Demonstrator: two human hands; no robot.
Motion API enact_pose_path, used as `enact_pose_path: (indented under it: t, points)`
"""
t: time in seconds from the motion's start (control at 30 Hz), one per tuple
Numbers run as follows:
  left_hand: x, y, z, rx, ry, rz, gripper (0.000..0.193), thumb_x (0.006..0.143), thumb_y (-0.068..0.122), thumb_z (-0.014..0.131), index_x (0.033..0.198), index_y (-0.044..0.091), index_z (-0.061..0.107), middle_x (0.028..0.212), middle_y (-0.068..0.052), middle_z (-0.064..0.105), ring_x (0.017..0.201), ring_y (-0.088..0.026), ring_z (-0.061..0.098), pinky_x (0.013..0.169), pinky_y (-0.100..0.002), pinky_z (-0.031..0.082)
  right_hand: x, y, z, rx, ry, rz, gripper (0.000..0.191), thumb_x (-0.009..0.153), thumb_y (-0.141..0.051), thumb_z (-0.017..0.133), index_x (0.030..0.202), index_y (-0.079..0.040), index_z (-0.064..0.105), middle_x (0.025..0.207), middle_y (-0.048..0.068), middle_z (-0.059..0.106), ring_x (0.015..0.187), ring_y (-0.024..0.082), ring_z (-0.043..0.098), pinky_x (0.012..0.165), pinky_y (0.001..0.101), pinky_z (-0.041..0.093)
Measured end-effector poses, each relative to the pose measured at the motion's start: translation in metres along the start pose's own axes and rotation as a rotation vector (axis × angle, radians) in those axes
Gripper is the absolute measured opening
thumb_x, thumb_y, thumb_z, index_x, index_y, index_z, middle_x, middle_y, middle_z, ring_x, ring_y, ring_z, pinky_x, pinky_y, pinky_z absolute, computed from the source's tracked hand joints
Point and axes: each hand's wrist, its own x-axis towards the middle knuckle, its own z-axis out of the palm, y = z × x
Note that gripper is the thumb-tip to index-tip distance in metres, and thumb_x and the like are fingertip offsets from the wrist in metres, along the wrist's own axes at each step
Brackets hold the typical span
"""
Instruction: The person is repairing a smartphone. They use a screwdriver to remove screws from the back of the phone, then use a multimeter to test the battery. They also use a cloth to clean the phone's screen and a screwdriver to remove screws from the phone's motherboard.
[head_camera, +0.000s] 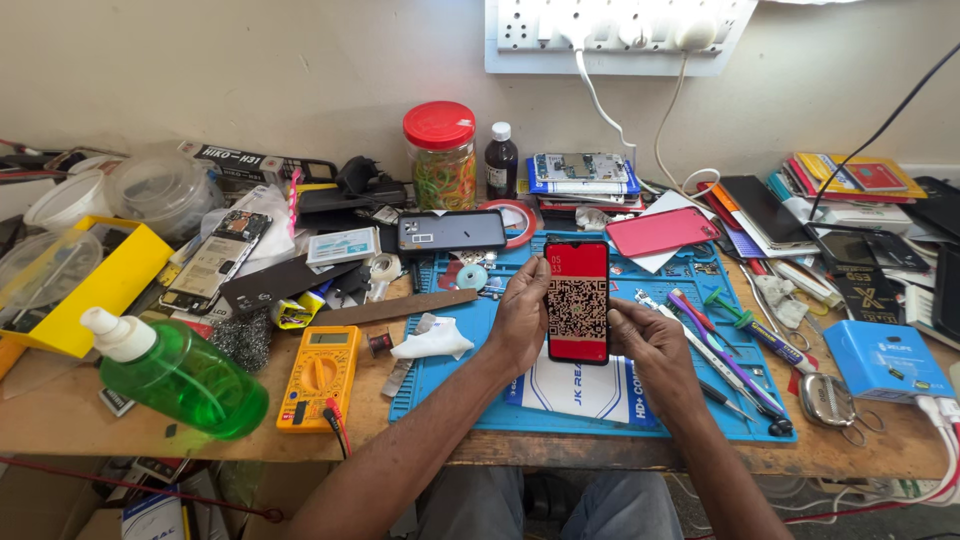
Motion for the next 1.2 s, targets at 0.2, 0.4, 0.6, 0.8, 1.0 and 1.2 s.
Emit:
enact_pose_path:
  t: [0.2,0.4,0.6,0.8,1.0,1.2]
  points:
    - [-0.001,0.008,0.008,0.023,-0.042,0.019,0.027,0.114,0.027,0.042,0.123,0.007,0.057,0.117,-0.001,0.067,0.112,-0.01,0.065,0.101,-0.029,0.053,0.009,0.022,-0.01,0.086,0.007,-0.007,0.036,0.101,-0.016,0.063,0.129,0.005,0.069,0.095,0.009,0.077,0.075,0.01,0.068,0.069,0.0261,0.056]
    - [-0.006,0.014,0.015,0.069,-0.019,-0.019,0.03,0.113,0.029,0.04,0.122,0.008,0.06,0.115,0.0,0.068,0.11,-0.009,0.065,0.099,-0.028,0.053,0.005,0.017,-0.008,0.086,0.034,0.045,0.034,0.098,-0.016,0.063,0.124,0.004,0.069,0.09,0.006,0.077,0.072,0.009,0.069,0.067,0.0258,0.058]
    - [-0.004,0.008,0.011,0.112,-0.052,0.04,0.025,0.112,0.028,0.052,0.119,0.006,0.062,0.111,-0.002,0.071,0.104,-0.01,0.067,0.095,-0.028,0.056,-0.006,-0.004,0.002,0.026,0.04,0.002,0.034,0.1,-0.018,0.062,0.125,0.004,0.07,0.088,0.008,0.077,0.072,0.009,0.068,0.066,0.0254,0.056]
    - [-0.005,0.005,0.008,0.107,-0.053,0.129,0.021,0.096,0.012,0.078,0.113,0.006,0.068,0.102,-0.001,0.074,0.092,-0.011,0.068,0.084,-0.029,0.057,-0.017,-0.029,0.012,-0.205,0.066,-0.155,0.027,0.094,-0.015,0.07,0.114,0.002,0.075,0.09,0.006,0.08,0.079,0.009,0.074,0.072,0.0233,0.061]
    - [-0.01,0.008,0.01,-0.023,-0.178,0.094,0.02,0.095,0.015,0.079,0.109,0.01,0.067,0.101,-0.001,0.074,0.096,-0.01,0.071,0.088,-0.028,0.059,-0.007,-0.046,0.009,-0.072,0.043,-0.136,0.021,0.091,-0.013,0.076,0.102,0.005,0.077,0.083,0.009,0.078,0.074,0.01,0.071,0.069,0.0242,0.058]
    - [-0.009,0.006,0.008,-0.024,-0.183,0.074,0.02,0.095,0.015,0.079,0.11,0.01,0.066,0.101,-0.001,0.074,0.097,-0.01,0.071,0.088,-0.029,0.06,-0.008,-0.046,0.006,-0.083,0.026,-0.116,0.018,0.089,-0.009,0.077,0.101,0.003,0.077,0.08,0.008,0.077,0.072,0.009,0.07,0.065,0.0217,0.056]
